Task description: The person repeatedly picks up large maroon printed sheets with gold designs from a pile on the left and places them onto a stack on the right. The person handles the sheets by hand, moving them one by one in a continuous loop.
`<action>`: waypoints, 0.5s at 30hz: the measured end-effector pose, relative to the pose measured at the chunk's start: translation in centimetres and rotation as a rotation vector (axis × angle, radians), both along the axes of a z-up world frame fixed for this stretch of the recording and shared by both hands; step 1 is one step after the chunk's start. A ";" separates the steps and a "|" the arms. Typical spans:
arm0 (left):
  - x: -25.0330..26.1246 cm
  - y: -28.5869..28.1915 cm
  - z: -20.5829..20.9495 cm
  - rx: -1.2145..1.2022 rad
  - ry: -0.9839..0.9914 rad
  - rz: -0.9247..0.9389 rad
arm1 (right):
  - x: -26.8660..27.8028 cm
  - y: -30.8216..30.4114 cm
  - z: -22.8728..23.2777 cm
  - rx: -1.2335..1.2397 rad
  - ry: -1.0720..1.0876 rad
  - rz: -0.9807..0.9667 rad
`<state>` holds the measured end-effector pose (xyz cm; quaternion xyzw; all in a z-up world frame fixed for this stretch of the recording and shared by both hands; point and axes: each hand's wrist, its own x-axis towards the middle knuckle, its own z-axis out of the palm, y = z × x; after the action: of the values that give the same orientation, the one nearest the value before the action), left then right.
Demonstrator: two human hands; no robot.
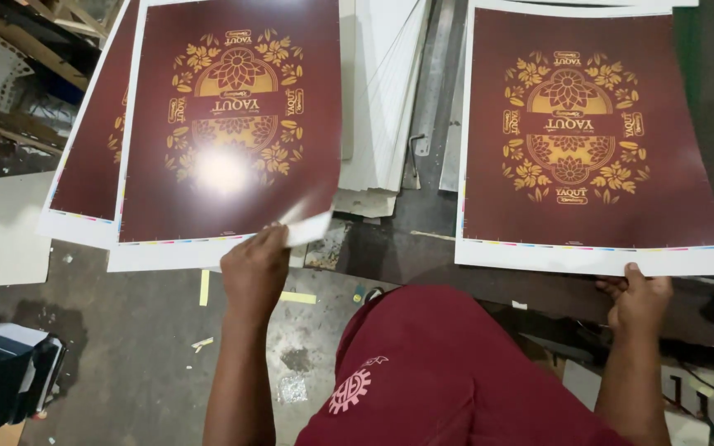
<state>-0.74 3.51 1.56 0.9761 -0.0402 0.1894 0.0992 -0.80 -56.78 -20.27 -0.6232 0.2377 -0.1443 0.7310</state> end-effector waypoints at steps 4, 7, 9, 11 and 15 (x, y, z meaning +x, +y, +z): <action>0.4 -0.4 1.0 0.117 0.197 -0.076 | 1.0 0.8 0.6 0.016 -0.024 -0.063; 0.5 -0.2 0.9 0.075 0.164 -0.138 | 2.3 0.4 0.1 0.018 -0.064 -0.132; 0.7 -0.4 1.7 0.032 0.193 -0.051 | 3.3 0.2 -0.1 0.036 -0.095 -0.156; 0.9 -0.3 1.5 0.013 0.169 -0.044 | 4.8 0.5 0.2 0.031 -0.078 -0.161; 1.5 -0.7 1.1 -0.036 0.061 -0.022 | 8.7 0.7 0.4 -0.011 -0.056 -0.097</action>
<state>0.79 2.80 2.66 0.9789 -0.0443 0.1593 0.1201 7.94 -56.07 -19.86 -0.6106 0.2463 -0.1982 0.7261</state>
